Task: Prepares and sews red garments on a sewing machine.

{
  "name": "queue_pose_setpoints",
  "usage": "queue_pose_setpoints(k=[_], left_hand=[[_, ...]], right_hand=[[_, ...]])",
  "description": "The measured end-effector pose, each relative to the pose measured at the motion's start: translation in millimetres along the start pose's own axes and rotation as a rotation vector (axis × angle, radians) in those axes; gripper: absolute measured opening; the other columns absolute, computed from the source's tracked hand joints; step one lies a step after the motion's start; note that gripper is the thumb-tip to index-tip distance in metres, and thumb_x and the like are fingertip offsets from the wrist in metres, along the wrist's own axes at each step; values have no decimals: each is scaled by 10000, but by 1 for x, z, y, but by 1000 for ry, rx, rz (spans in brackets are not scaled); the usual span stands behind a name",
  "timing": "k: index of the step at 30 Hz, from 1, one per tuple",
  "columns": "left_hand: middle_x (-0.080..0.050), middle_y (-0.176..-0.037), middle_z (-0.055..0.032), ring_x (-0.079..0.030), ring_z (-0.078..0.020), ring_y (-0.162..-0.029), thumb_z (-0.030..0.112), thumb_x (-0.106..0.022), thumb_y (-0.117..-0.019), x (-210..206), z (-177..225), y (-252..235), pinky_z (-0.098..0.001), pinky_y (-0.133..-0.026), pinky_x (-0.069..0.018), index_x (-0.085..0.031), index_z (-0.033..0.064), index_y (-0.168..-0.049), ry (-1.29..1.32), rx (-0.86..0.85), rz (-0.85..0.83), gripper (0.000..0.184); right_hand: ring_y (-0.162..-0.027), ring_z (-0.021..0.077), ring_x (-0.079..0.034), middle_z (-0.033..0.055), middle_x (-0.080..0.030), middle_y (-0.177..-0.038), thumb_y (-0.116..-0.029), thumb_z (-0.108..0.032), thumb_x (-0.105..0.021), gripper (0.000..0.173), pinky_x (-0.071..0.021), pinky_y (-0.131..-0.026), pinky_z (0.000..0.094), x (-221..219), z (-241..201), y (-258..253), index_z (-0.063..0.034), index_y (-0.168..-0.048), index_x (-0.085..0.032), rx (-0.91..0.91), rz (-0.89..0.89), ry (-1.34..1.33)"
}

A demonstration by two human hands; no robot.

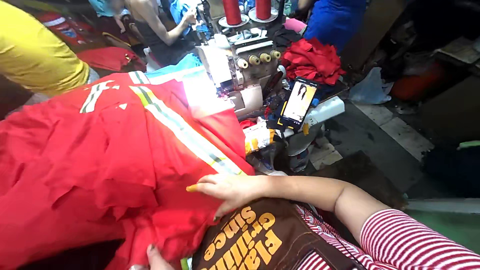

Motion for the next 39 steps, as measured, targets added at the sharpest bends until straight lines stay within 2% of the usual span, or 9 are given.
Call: queue_pose_setpoints(k=[3, 7, 9, 13, 19, 24, 30, 36, 39], left_hand=[[-697, -999, -161, -666, -39, -924, 88, -692, -945, -23, 77, 20, -224, -856, -557, -630, -169, -1065, 230, -266, -138, 291], [-705, -1231, -116, -634, -210, -1220, 110, -672, -961, -54, 144, 54, -387, -1061, -521, -744, 13, -1133, 384, -627, -478, 210], [-711, -1241, -100, -610, -252, -1267, 132, -662, -980, -56, 138, 52, -437, -1099, -492, -768, 60, -1078, 408, -653, -458, 162], [-725, -1102, -162, -691, -187, -1056, 67, -615, -989, -64, 36, -3, -360, -960, -557, -690, -71, -1111, 408, -175, -237, 199], [-501, -1442, -241, -541, -305, -1248, 306, -514, -1070, -113, -104, -41, -482, -992, -481, -402, 8, -1496, 539, 467, -248, 532], [-509, -1447, -277, -548, -291, -1320, 189, -690, -969, -112, -102, -14, -440, -1096, -480, -375, -88, -1485, 471, 349, -333, 665], [-679, -1026, -213, -700, -231, -826, 94, -723, -939, -77, -119, 17, -400, -746, -610, -591, -103, -1204, 295, 433, -295, 356], [-667, -873, -100, -615, -78, -734, 62, -754, -857, -10, -55, 23, -251, -680, -531, -643, -81, -1054, 246, 3, 70, 267], [-704, -994, -107, -674, -84, -869, 22, -715, -869, -21, 31, 33, -263, -773, -580, -645, -74, -1062, 418, -294, -159, 227]], right_hand=[[-1400, 360, -486, 241, -398, -1577, -768, -240, -903, 1035, -457, -1100, 520, -28, -11, -20, -1, -1580, -308, -20, -157, -121], [-1157, 299, -645, 252, -668, -1216, -965, -54, -627, 394, -490, -1031, 454, 1, 12, -30, 79, -1333, -577, -412, 73, -396], [-1019, 173, -685, 117, -709, -1119, -1010, -160, -624, 316, -573, -907, 364, 17, 46, -32, -37, -1300, -616, -506, 301, -695], [-965, 200, -708, 105, -716, -1080, -1044, -218, -593, 316, -607, -848, 412, 43, 79, -16, -59, -1316, -564, -595, 565, -1178], [-973, 201, -707, 99, -704, -1060, -1105, -416, -389, 399, -610, -840, 408, 43, 59, -3, -93, -1265, -562, -626, 538, -1319], [-999, 210, -706, 102, -701, -1091, -1106, -434, -362, 413, -613, -849, 425, 53, 61, -3, -110, -1282, -546, -557, 610, -1360], [-961, 196, -716, 97, -703, -1063, -1106, -435, -367, 411, -625, -807, 397, 45, 76, 6, -114, -1292, -545, -638, 621, -1287], [-899, 192, -730, 104, -716, -1025, -1111, -266, -427, 294, -632, -777, 370, 33, 71, 7, -69, -1308, -520, -669, 478, -1129], [-917, 139, -723, 41, -726, -1027, -1046, -424, -510, 442, -622, -815, 333, 15, 53, 6, -61, -1297, -492, -577, 187, -1063]])
Point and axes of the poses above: each hand's wrist, its own y-axis away from the middle knuckle, its own x-axis out of the back of the hand, z = x × y, the point moved 8 cm from there along -y, towards the middle knuckle
